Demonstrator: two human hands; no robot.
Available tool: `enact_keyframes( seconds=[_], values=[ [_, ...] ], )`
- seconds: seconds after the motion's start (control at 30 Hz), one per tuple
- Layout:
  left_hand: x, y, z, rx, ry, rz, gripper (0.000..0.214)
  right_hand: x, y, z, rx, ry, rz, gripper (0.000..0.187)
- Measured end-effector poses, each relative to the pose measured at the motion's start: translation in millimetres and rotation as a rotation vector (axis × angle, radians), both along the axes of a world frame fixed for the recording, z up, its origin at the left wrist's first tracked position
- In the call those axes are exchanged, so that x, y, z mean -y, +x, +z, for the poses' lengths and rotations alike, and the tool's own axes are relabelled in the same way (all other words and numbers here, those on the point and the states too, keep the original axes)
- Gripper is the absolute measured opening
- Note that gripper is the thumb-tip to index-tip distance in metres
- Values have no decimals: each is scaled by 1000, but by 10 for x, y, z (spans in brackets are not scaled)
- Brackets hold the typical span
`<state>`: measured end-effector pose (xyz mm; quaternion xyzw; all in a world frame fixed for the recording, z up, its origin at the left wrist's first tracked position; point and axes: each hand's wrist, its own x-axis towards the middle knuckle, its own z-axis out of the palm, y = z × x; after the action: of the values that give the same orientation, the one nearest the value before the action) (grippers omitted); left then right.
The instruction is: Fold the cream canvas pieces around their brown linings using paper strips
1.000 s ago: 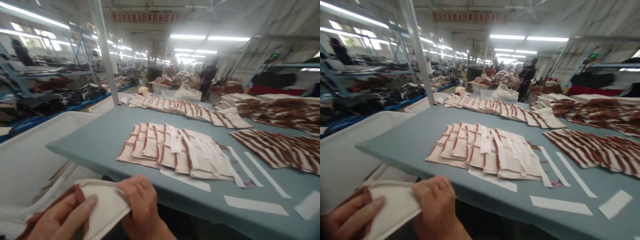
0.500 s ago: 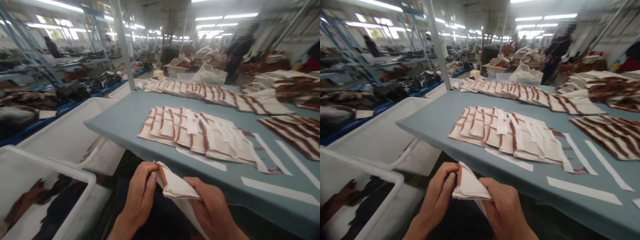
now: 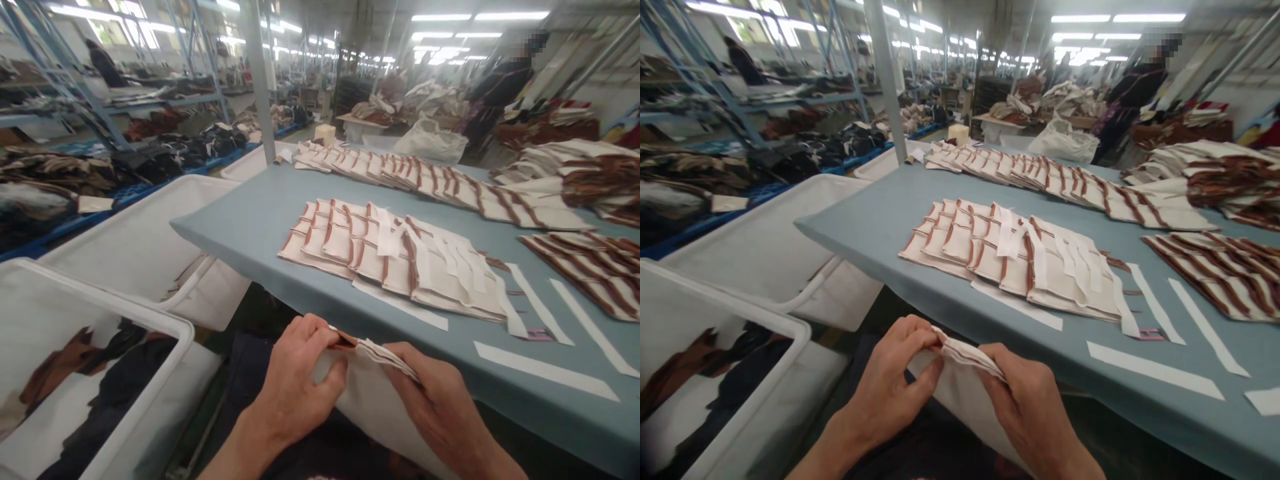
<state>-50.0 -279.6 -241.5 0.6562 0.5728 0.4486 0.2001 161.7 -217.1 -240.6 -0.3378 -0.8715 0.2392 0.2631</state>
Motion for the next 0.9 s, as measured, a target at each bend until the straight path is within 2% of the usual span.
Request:
enact_keyframes(
  seconds=[0.07,0.17,0.23,0.3,0.4,0.43,0.5,0.63,0.8,0.9],
  values=[
    [73,-7,89,103,-93,-64,9,0,-50,-32,86,56,32,27],
    [159,-74,170,332,-341,-173,6,25,-150,-95,174,99,126,34],
    [203,-128,192,433,-450,-170,13,67,-212,-112,199,94,187,33],
    [248,-159,208,451,-466,-141,17,128,-264,-86,185,41,218,26],
    [328,-150,243,428,-495,-160,15,230,-331,25,80,-192,166,5],
    [355,-138,256,427,-512,-169,15,258,-353,69,28,-293,136,7],
    [408,-116,277,427,-544,-164,15,297,-395,142,-63,-493,107,11],
    [490,-105,277,451,-536,-131,15,318,-456,163,-159,-854,189,22],
    [541,-123,260,458,-530,-166,24,315,-468,35,-264,-1134,288,53],
    [549,-118,271,438,-526,-164,24,300,-454,-18,-342,-1288,369,58]
  ],
)
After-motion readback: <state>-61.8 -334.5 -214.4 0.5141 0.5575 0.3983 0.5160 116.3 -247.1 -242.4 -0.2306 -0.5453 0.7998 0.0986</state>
